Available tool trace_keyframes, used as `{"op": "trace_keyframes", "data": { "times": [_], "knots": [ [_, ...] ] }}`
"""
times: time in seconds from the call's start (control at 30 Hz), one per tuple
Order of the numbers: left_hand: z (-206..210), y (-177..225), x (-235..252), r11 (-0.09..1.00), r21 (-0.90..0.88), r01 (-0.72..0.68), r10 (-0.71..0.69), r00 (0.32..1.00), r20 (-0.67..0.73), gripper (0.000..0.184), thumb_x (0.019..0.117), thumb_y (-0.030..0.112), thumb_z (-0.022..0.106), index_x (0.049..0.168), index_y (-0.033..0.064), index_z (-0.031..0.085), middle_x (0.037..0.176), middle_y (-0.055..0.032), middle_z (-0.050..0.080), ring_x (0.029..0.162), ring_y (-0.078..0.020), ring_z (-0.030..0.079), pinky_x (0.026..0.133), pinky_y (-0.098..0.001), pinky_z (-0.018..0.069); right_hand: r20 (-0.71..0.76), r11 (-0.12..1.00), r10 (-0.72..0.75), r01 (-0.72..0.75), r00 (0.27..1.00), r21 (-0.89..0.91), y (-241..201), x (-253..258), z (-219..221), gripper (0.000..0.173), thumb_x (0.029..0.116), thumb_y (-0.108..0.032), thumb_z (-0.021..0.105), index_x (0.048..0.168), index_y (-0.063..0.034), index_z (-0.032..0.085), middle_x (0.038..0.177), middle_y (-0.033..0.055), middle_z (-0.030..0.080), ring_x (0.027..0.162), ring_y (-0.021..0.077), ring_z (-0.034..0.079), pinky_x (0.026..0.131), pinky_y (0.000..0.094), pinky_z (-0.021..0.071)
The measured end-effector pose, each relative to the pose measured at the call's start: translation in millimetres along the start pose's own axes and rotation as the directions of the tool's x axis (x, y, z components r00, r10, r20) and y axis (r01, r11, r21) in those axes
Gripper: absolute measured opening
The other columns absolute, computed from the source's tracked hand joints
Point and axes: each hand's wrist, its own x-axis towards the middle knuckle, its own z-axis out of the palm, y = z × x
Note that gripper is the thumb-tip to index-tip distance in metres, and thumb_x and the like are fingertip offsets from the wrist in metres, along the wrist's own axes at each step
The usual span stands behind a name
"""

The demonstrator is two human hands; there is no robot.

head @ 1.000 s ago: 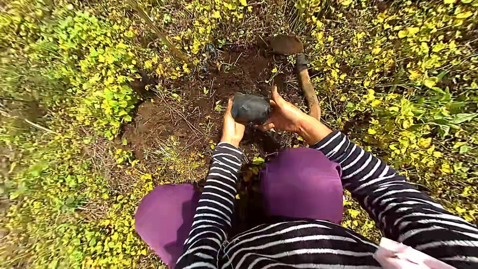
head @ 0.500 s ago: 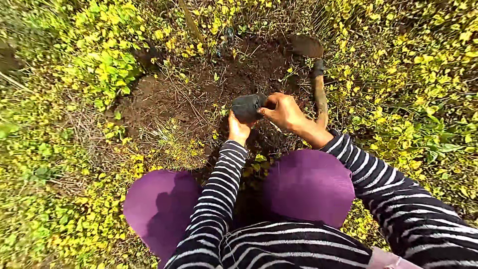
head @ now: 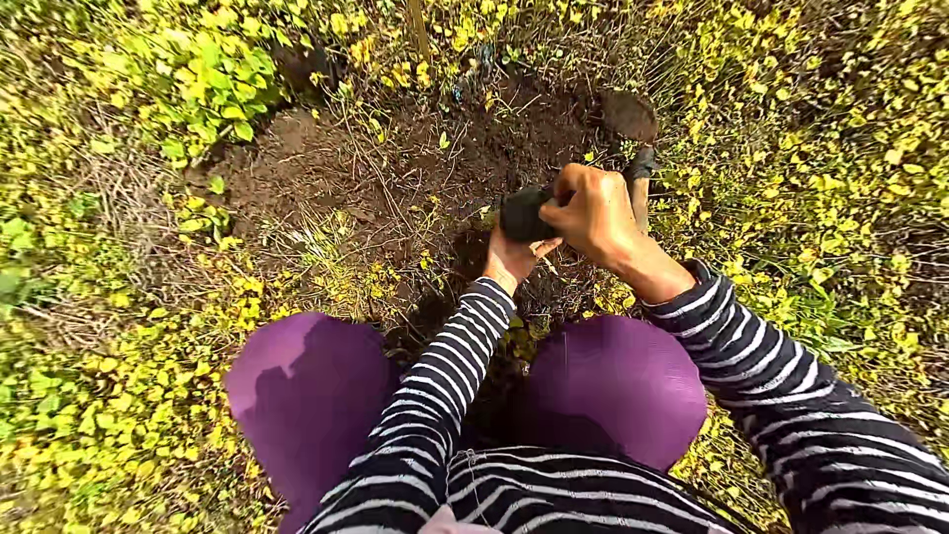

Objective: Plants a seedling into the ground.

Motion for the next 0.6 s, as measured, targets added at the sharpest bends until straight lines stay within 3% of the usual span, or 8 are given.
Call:
{"op": "trace_keyframes", "data": {
  "times": [0.2, 0.37, 0.47, 0.53, 0.6],
  "knots": [
    [1.2, 5.0, 1.9, 0.997, -0.074, -0.011, 0.012, 1.0, 0.013, 0.072, 0.1043, 0.067, 0.014, 0.14, 0.015, 0.049, 0.129, -0.0125, 0.063, 0.119, -0.0291, 0.061, 0.096, -0.0531, 0.0529, -0.027, 0.997, -0.071, 0.07, 0.997, -0.037, -5.7, 8.7, -1.1, 0.023, 0.0897, -0.014, 0.067, 0.09, 0.0083, 0.063, 0.083, 0.0248, 0.066, 0.079, 0.0426, 0.067, 0.069, 0.0603, 0.0511],
    [-6.2, 11.6, 6.9, 1.0, 0.005, -0.021, 0.021, 0.999, 0.038, 0.072, 0.1045, 0.067, 0.012, 0.137, 0.0153, 0.051, 0.125, -0.0118, 0.065, 0.116, -0.0284, 0.063, 0.095, -0.0531, 0.0536, -0.049, 0.989, -0.139, 0.137, 0.989, -0.054, -3.5, 17.0, 2.6, 0.02, 0.0903, -0.013, 0.065, 0.091, 0.0068, 0.063, 0.084, 0.0236, 0.066, 0.079, 0.0414, 0.068, 0.067, 0.0584, 0.0525],
    [-3.8, 12.7, 3.8, 0.999, 0.031, -0.005, 0.005, 1.0, -0.022, 0.068, 0.1055, 0.064, 0.01, 0.128, 0.0176, 0.053, 0.115, -0.006, 0.067, 0.108, -0.0219, 0.064, 0.089, -0.0466, 0.0542, -0.054, 0.977, -0.215, 0.214, 0.975, -0.026, -3.7, 16.6, 4.4, 0.019, 0.0895, -0.012, 0.066, 0.09, 0.0073, 0.063, 0.083, 0.0237, 0.066, 0.077, 0.0412, 0.069, 0.066, 0.0582, 0.0528],
    [-7.9, 16.9, 9.1, 1.0, 0.014, -0.011, 0.011, 1.0, -0.008, 0.069, 0.1063, 0.064, 0.012, 0.139, 0.0161, 0.049, 0.129, -0.0104, 0.064, 0.12, -0.0278, 0.062, 0.098, -0.054, 0.0529, -0.113, 0.965, -0.262, 0.259, 0.958, -0.039, -14.4, 18.8, -10.5, 0.019, 0.09, -0.011, 0.067, 0.09, 0.0074, 0.063, 0.082, 0.0225, 0.066, 0.074, 0.0384, 0.068, 0.065, 0.0546, 0.0526],
    [-13.2, 16.8, 16.7, 0.999, -0.008, -0.036, 0.035, 0.998, -0.061, 0.066, 0.1081, 0.06, 0.014, 0.143, 0.0145, 0.045, 0.132, -0.014, 0.062, 0.12, -0.0314, 0.063, 0.096, -0.0557, 0.0544, -0.207, 0.951, -0.309, 0.304, 0.928, -0.057, -25.1, 18.3, -23.7, 0.018, 0.0887, -0.012, 0.068, 0.09, 0.006, 0.064, 0.08, 0.02, 0.066, 0.07, 0.033, 0.066, 0.06, 0.0477, 0.0511]
  ]
}}
